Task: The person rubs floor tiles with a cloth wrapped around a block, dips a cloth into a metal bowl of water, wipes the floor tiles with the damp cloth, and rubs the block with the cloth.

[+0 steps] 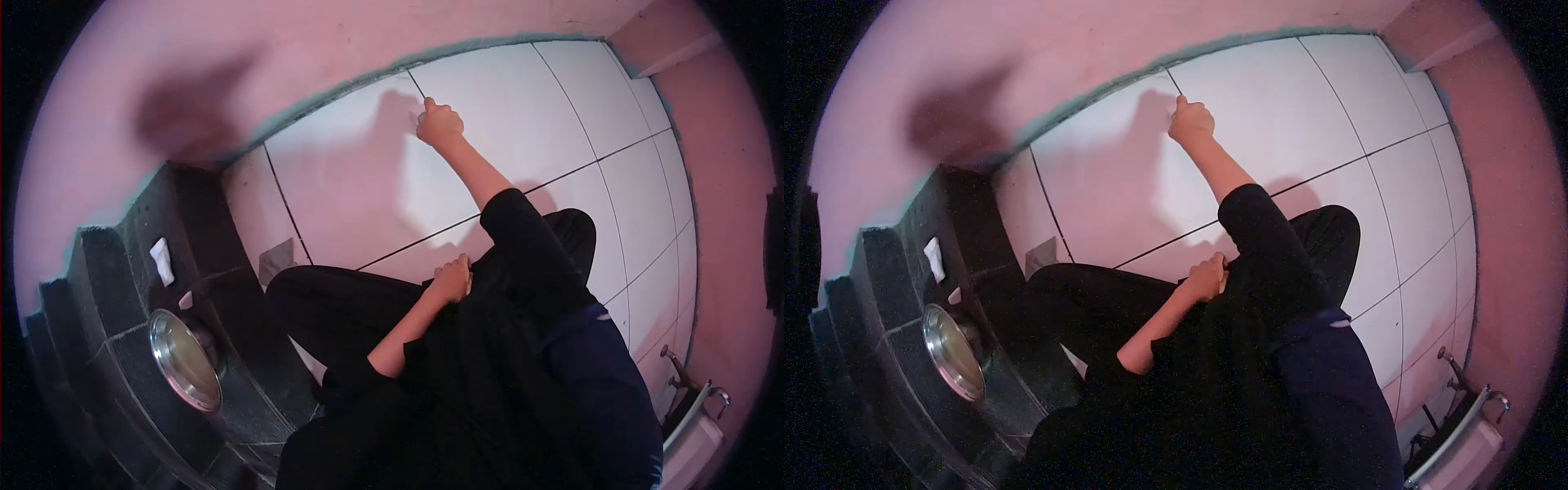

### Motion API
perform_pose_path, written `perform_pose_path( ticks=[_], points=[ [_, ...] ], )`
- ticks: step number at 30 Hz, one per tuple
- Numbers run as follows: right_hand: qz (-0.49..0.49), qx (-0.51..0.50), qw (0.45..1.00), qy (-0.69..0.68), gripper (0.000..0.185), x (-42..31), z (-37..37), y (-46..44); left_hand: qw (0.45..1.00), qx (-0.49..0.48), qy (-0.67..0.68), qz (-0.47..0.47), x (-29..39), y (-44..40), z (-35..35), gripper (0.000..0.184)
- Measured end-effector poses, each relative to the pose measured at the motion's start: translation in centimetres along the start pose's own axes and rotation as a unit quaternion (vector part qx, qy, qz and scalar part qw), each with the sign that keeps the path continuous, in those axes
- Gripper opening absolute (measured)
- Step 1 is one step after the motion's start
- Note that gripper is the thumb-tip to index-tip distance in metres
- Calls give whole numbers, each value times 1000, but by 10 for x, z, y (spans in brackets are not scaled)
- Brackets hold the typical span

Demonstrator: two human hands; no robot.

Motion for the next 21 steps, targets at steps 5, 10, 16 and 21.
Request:
perform_pose_path(
  ticks=[5, 10, 16, 21],
  points=[
    [-32, 25, 999, -19, 44, 16, 12, 34, 998, 42, 54, 10, -9, 2, -8, 29],
    [-76, 47, 996, 4, 45, 59, 30, 157, 997, 58, 38, 26, -5, 2, -4, 30],
    [-62, 14, 998, -8, 43, 72, 37, 221, 995, 54, -75, 40, -11, -4, 12, 33],
    [-47, 6, 999, -1, 43, 57, 35, 190, 995, 79, -57, 30, -1, 5, 3, 27]
  ],
)
Point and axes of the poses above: each hand's wrist, its own y-axis away from the middle knuckle, its own z-axis out of the palm, x = y × z, the point moved 7 cm from there along -y, towards the middle knuckle, and after that the axes turned 5 degrees about y, right-handed, at the moved point
